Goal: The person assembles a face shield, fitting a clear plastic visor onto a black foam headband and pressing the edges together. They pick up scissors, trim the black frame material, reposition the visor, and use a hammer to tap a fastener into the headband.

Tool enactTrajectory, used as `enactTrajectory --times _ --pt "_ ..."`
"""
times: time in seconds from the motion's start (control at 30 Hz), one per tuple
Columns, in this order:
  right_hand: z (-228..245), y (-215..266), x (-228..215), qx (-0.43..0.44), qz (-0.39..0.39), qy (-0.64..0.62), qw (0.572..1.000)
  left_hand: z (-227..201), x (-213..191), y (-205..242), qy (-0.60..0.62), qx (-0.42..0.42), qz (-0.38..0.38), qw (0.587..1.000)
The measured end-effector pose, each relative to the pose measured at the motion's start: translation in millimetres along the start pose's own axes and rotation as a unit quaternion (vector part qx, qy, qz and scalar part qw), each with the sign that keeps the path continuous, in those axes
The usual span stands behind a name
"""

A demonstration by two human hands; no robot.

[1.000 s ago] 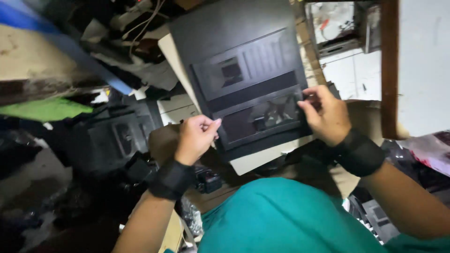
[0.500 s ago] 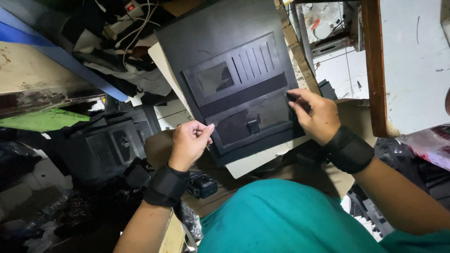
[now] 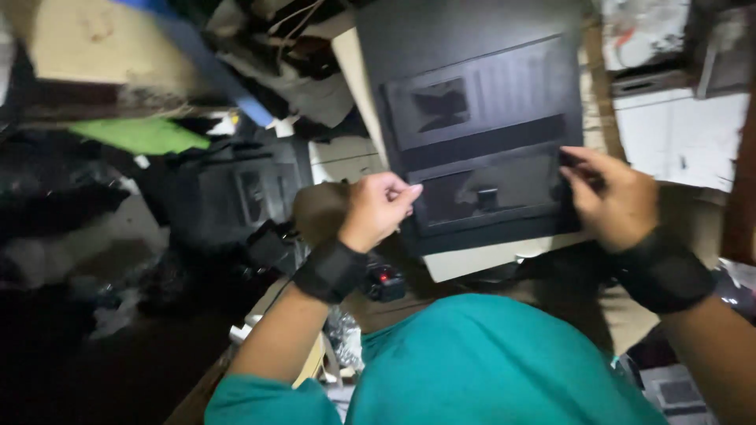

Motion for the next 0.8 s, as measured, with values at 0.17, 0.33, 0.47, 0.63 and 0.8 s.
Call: enactTrajectory --times 0.17,0.33,0.47,0.63,0.8 --pt "5 1 -6 0.032 -0.017 0.023 0.999 -8 -3 1 -0.043 -0.012 0.01 0.999" --pt "13 -1 -7 0.03 -0.022 -0.005 0.999 -12 -4 2 -0.038 -0.036 0.016 0.999" --pt "7 0 -5 0.028 -0.023 0.002 0.999 -13 -5 1 -0.06 -0.04 0.016 0.997" --pt "5 0 -3 0.016 -0.025 0.008 1.0 -12 -2 -3 -0.057 -0.053 0.014 0.997" --pt "5 -1 -2 0.027 -0.016 -0.004 0.999 -10 0 -4 -0.075 -0.085 0.02 0.993"
Point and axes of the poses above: each hand's wrist, its own y-axis away from the middle knuckle, its own x-axis out of the palm, z = x × y, the point moved 5 cm from there along -y, towards the middle knuckle, and after that the axes turned 9 degrees about -x, right-handed, at the moved point
